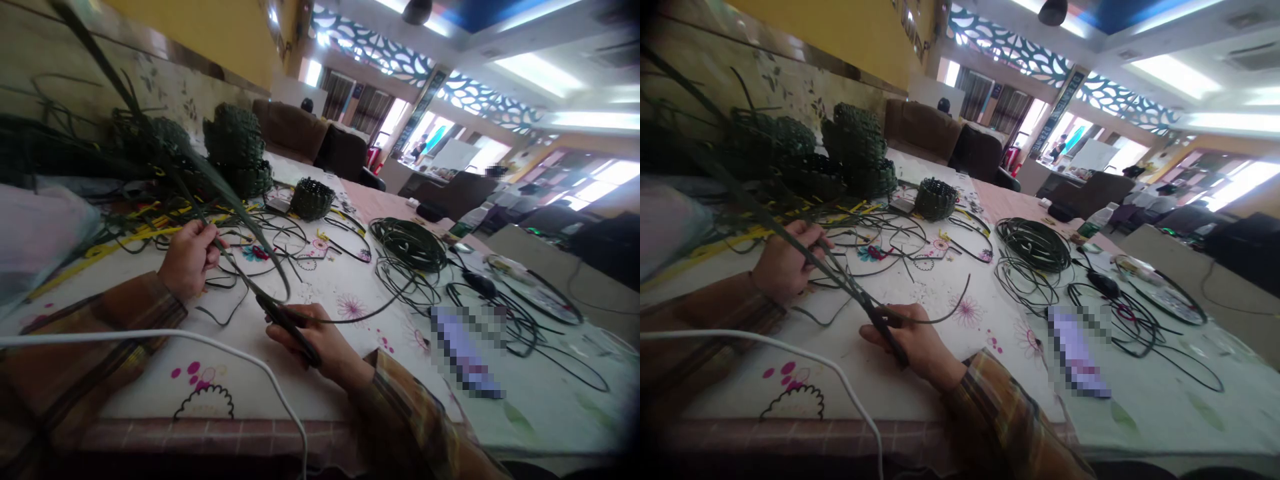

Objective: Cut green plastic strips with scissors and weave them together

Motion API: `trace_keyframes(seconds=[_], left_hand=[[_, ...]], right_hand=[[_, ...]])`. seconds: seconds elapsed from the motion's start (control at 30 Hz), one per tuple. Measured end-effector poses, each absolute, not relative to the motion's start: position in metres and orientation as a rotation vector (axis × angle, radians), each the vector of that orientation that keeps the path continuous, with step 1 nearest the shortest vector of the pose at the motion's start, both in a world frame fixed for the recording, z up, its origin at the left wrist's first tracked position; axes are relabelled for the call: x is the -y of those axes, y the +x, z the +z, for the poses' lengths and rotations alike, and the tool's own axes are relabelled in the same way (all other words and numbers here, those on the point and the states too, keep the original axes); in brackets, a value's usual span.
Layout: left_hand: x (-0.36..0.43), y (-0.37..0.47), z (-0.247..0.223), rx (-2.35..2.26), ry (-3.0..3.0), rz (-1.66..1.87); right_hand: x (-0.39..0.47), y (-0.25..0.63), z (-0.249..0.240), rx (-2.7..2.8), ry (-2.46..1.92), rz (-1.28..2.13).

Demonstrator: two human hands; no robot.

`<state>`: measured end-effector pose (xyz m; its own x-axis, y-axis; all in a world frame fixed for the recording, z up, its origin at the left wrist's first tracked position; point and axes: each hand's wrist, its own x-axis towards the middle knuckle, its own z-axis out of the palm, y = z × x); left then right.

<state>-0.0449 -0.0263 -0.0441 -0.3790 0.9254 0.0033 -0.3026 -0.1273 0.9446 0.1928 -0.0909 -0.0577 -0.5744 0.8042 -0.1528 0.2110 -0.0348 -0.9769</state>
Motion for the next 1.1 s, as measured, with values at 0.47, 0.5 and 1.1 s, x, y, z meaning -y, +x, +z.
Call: trace_keyframes(seconds=[0.47,0.5,1.1], left_hand=[[0.034,-0.033,-0.044,-1.279,0.802,1.603],[0.033,-0.033,-0.045,-1.277,0.794,1.601],[0.031,-0.038,-0.048,-1.299,0.882,1.643]], right_hand=[[0.090,0.190,-0.059,1.672,-1.101,1.735],[0.090,0.191,-0.059,1.683,-1.100,1.732],[0.091,0.190,-0.058,1.658,-1.121,1.725]])
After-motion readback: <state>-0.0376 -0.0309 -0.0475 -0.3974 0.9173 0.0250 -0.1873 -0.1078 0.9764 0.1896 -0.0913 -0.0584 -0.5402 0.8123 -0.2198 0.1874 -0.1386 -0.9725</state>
